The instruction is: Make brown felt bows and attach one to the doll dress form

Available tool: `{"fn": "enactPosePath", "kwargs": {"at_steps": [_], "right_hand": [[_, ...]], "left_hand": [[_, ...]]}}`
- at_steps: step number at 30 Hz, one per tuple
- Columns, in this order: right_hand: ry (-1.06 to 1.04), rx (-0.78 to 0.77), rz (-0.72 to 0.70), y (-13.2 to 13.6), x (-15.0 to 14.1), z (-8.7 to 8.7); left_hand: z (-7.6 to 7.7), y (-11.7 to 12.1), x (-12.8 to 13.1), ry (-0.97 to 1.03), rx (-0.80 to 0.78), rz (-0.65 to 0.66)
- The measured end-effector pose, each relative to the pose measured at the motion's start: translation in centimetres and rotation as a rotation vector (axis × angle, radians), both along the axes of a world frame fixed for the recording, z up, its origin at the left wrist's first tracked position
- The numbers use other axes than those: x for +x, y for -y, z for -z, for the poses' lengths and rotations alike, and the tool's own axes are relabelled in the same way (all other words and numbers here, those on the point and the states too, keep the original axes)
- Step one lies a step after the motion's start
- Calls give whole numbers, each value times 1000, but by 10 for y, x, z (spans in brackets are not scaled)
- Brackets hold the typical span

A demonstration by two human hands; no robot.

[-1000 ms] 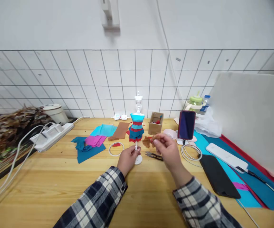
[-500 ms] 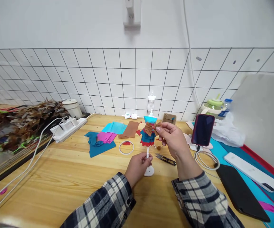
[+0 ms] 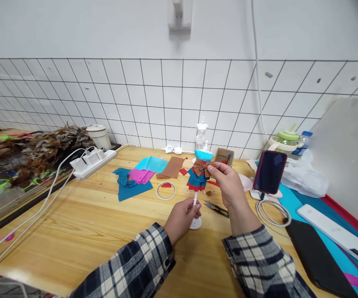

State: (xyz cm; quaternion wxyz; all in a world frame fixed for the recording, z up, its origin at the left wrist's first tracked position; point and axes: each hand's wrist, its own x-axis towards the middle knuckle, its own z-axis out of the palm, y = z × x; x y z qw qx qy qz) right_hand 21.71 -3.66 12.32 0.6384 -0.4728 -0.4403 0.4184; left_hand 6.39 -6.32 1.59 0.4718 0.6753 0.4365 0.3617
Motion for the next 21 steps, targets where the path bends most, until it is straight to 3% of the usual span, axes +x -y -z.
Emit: {"fn": "enactPosePath", "kwargs": {"at_steps": [8,15,21], "right_hand": [[-59,51,50,2,-6,0],[1,107,106,0,-6,2],[39,110,66,-1,-7,7]], "left_hand": [[-5,2,2,-8,26,20],[2,0,2,47,3,24],[3,-1,3,80,-24,9]]}}
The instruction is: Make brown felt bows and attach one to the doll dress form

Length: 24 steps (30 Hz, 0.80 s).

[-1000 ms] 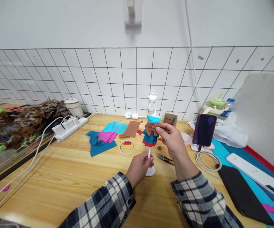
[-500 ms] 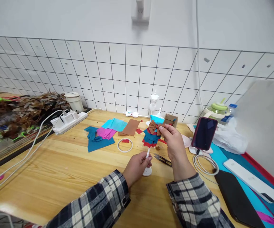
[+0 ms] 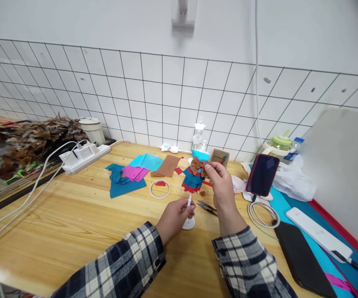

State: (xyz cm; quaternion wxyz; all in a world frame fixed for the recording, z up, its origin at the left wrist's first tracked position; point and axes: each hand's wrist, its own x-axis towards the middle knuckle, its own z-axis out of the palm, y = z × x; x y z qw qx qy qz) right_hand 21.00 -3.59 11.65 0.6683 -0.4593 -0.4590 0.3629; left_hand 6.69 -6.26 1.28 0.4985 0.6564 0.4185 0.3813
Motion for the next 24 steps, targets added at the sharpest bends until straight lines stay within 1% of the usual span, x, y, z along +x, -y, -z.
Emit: {"fn": "enactPosePath", "kwargs": {"at_steps": [3,4,5,8,11,18,24], "right_hand": [[-16,2,71,-2,0,2],[-30,5,72,-3,1,3],[-47,10,48,-3,1,2],[-93,32,-89,0,-1,0],[-103,54,-144,3,-3,-3],[-85,77,-168,1,-1,-3],[-94,101,-114,2,-5,-3]], "left_hand": [[-2,0,-1,-11,20,-10],[-3,-1,-1,-17,32,-12],[-4,-1,-1,-22,41,-12],[-6,-1,-1,-14,42,-14],[-6,-1,-1,25,22,-23],[-7,0,-1,10,37,-23],[-12,1,0,73,-12,-13]]}}
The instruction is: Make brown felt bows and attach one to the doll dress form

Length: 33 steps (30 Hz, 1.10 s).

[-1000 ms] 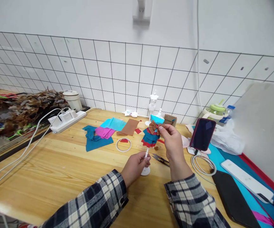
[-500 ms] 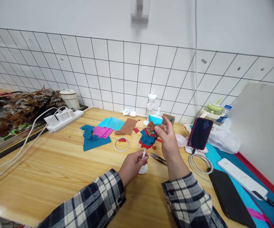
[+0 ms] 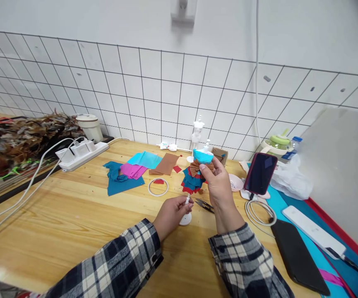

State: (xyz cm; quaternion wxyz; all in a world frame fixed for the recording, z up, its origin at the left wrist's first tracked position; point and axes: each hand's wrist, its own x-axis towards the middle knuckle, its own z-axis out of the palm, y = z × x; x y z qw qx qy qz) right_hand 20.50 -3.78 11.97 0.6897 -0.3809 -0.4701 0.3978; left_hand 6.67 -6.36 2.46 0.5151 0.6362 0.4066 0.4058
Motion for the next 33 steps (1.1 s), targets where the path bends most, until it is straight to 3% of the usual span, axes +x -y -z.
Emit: {"fn": "enactPosePath", "kwargs": {"at_steps": [9,19,25,30,33], "right_hand": [[4,-119,4,2,-2,-2],[43,-113,154,1,3,0],[23,-91,67,-2,-2,5],[181,-46,199,-6,6,8],[249,-27,204,-7,14,8]], "left_hand": [[4,-2,3,34,-72,-34],[6,-6,1,80,-91,-79],[14,-8,0,67,-54,-66],[12,-7,-1,18,-37,-62],[13,-7,-2,2,-35,-70]]}}
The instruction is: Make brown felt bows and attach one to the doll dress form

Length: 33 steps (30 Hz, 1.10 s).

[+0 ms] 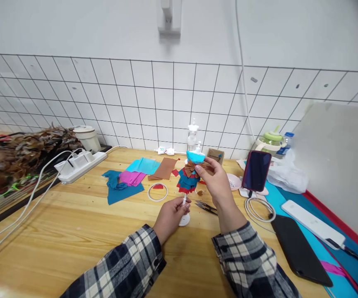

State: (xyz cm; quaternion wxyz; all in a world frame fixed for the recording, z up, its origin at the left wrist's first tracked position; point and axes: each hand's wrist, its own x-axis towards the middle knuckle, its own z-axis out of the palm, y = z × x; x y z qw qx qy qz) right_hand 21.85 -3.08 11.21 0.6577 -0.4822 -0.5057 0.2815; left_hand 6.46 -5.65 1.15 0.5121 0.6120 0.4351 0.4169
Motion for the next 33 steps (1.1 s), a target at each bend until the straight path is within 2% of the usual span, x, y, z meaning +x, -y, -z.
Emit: {"fn": "enactPosePath", "kwargs": {"at_steps": [9,14,20,24,29,33], "right_hand": [[219,85,74,4,14,-14],[122,37,104,2,19,-13],[188,-42,75,0,18,-10],[215,1,86,4,17,-13],[151,130,90,6,16,-15],[104,96,60,4,12,-14]], "left_hand": [[3,-1,-2,-59,-12,3],[1,0,-1,-33,-33,-10],[0,0,-1,-33,-49,-23],[4,-1,-2,-45,-31,-19],[6,0,-3,-68,-5,9],[5,0,-2,-58,-8,10]]}}
